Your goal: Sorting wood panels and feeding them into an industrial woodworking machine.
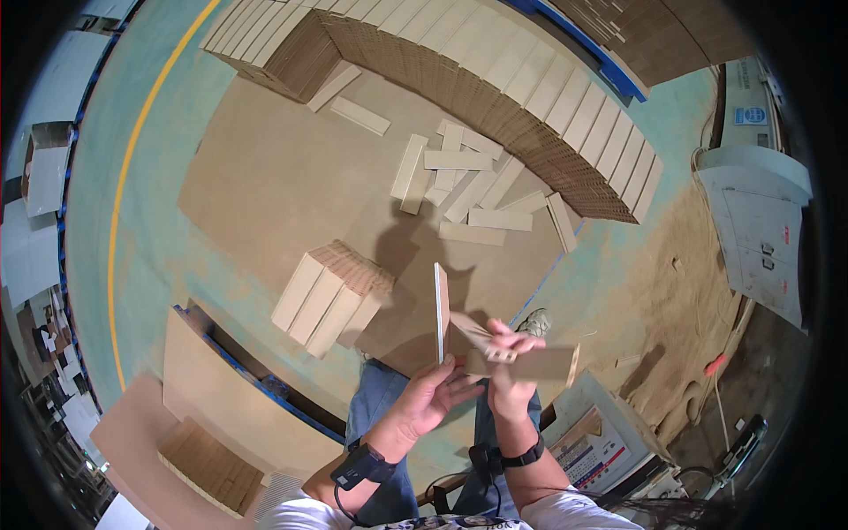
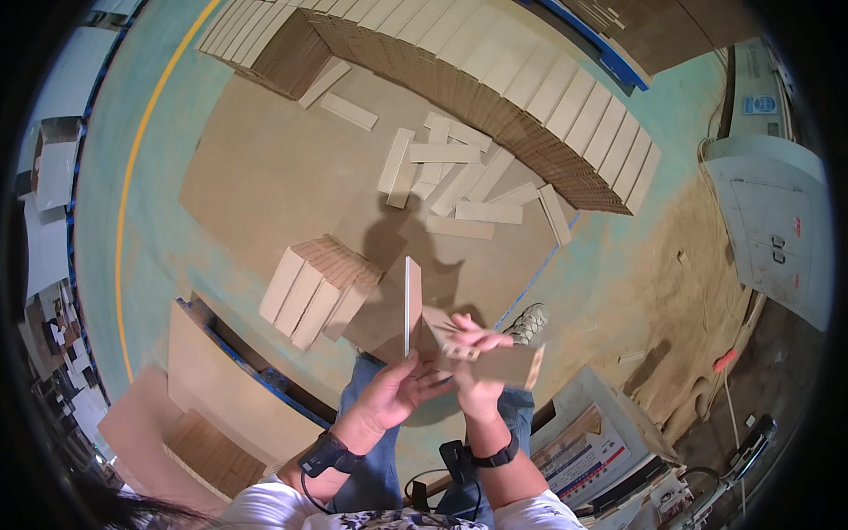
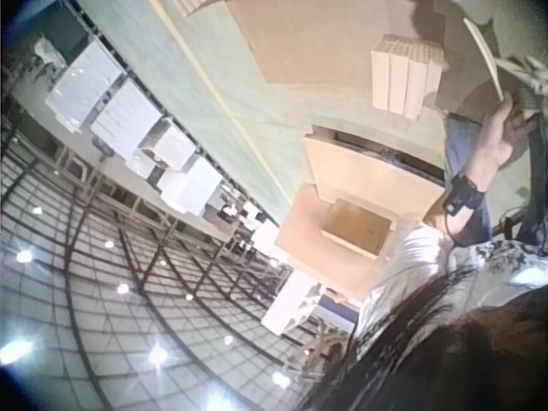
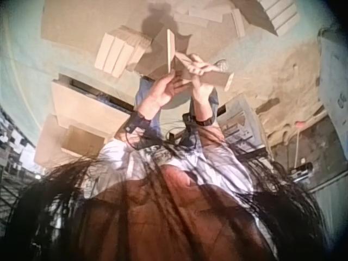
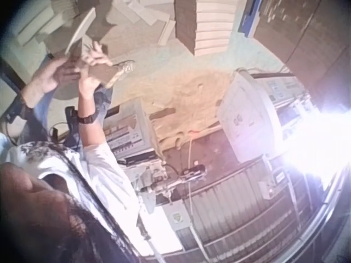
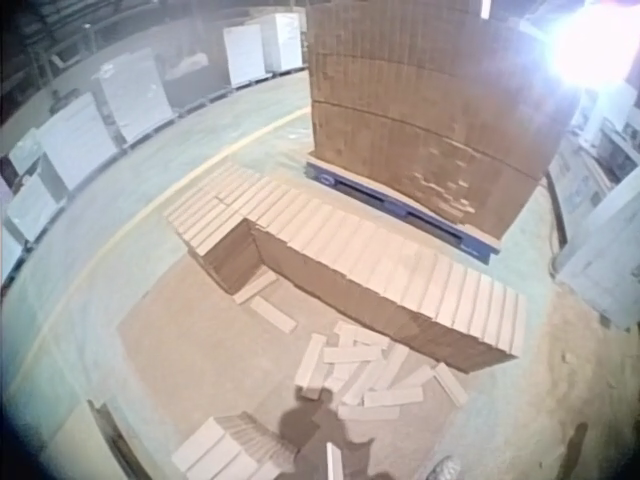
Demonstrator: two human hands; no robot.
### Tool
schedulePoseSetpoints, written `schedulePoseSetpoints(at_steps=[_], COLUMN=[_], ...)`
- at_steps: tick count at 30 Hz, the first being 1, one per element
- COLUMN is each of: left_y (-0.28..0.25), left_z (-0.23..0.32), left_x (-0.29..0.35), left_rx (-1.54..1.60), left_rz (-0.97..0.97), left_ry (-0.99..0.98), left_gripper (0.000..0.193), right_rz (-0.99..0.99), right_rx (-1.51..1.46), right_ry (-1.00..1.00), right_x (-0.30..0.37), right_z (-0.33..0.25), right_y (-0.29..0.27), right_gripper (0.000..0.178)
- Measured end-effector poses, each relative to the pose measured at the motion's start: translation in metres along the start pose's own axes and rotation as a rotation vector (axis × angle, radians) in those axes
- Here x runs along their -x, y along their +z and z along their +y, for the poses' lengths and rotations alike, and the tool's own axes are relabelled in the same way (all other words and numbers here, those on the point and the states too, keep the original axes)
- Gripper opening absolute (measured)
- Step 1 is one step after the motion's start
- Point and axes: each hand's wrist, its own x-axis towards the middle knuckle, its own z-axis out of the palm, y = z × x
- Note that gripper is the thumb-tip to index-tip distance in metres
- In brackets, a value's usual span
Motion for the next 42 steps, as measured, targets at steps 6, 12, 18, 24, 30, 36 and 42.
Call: schedulePoseSetpoints(at_steps=[6, 12, 18, 24, 30, 36, 42], left_y=[-0.006, -0.028, -0.041, -0.043, -0.063, -0.072, -0.06], left_z=[-0.002, -0.003, 0.009, 0.009, 0.002, -0.006, -0.002], left_x=[0.011, 0.009, 0.017, 0.015, 0.005, -0.003, 0.006], left_rx=[0.035, -0.13, -0.317, -0.368, -0.524, -0.778, -1.383], left_rz=[-0.148, -0.098, 0.058, 0.06, 0.013, 0.055, 0.173], left_ry=[-0.08, 0.008, -0.08, -0.073, 0.091, 0.227, 0.316], left_gripper=[0.049, 0.045, 0.034, 0.045, 0.046, 0.042, 0.047], right_rz=[-0.522, -0.653, -0.839, -0.841, -0.066, 0.067, 0.069], right_rx=[0.296, 0.479, 0.506, 0.549, 0.085, -0.222, -0.287], right_ry=[-0.168, -0.243, -0.16, -0.078, 0.706, 0.83, 0.799], right_x=[0.014, 0.026, 0.04, 0.045, 0.045, 0.033, 0.04], right_z=[-0.007, -0.009, 0.006, 0.012, 0.042, 0.046, 0.062], right_y=[-0.013, -0.018, -0.037, -0.042, -0.034, -0.018, -0.024], right_gripper=[0.035, 0.03, 0.029, 0.032, 0.034, 0.043, 0.034])
